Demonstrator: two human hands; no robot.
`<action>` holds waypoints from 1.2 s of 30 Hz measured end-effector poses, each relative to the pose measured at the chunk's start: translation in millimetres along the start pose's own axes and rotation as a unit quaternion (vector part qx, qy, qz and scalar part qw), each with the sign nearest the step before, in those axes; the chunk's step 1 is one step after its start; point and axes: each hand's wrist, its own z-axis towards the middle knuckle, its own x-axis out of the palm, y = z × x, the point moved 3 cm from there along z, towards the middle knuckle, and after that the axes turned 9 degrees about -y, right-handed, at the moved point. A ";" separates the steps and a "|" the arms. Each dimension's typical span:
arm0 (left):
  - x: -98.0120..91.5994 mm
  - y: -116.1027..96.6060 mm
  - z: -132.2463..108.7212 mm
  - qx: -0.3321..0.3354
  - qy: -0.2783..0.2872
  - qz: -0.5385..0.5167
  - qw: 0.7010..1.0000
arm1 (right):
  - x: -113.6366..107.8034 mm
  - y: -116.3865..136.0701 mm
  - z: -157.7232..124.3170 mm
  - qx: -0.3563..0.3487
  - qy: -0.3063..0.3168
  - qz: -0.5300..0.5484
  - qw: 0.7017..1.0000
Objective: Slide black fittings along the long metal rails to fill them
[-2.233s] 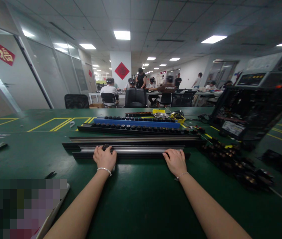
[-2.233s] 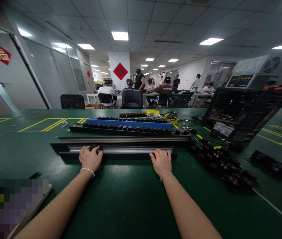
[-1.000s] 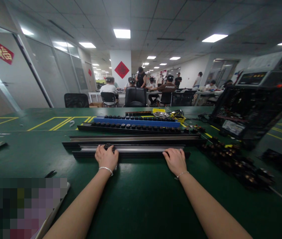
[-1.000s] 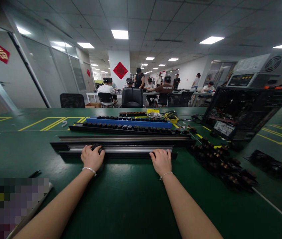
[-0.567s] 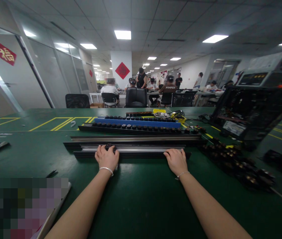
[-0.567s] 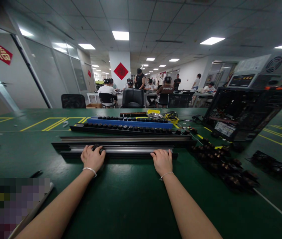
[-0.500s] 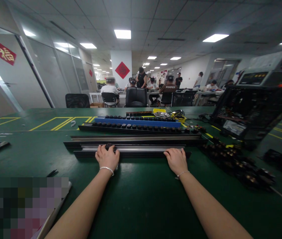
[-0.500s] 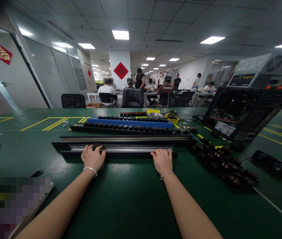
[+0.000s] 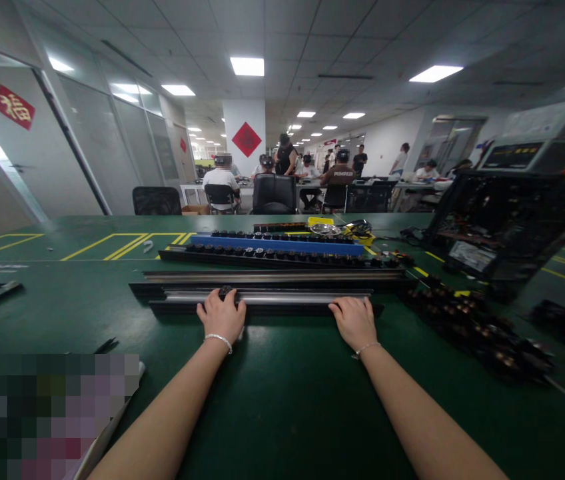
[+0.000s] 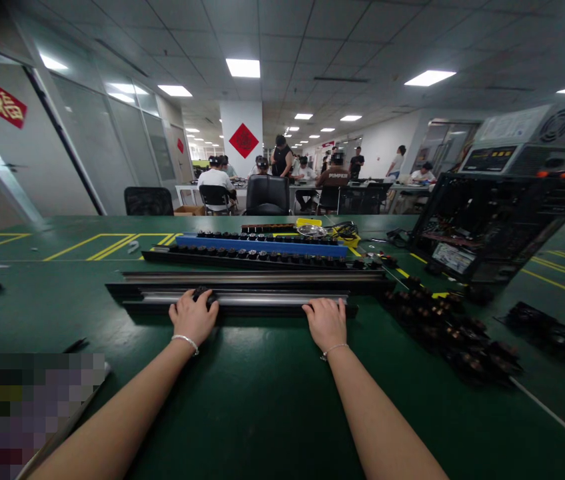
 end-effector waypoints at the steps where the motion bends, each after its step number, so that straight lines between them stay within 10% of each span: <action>1: 0.0 -0.5 -0.2 0.003 0.002 -0.002 1.000 | 0.1 -0.2 0.0 0.000 -0.001 0.002 1.000; 36: 2.6 -6.8 -4.0 0.042 0.006 -0.040 0.998 | 0.1 0.1 -0.6 -0.008 -0.001 -0.006 1.000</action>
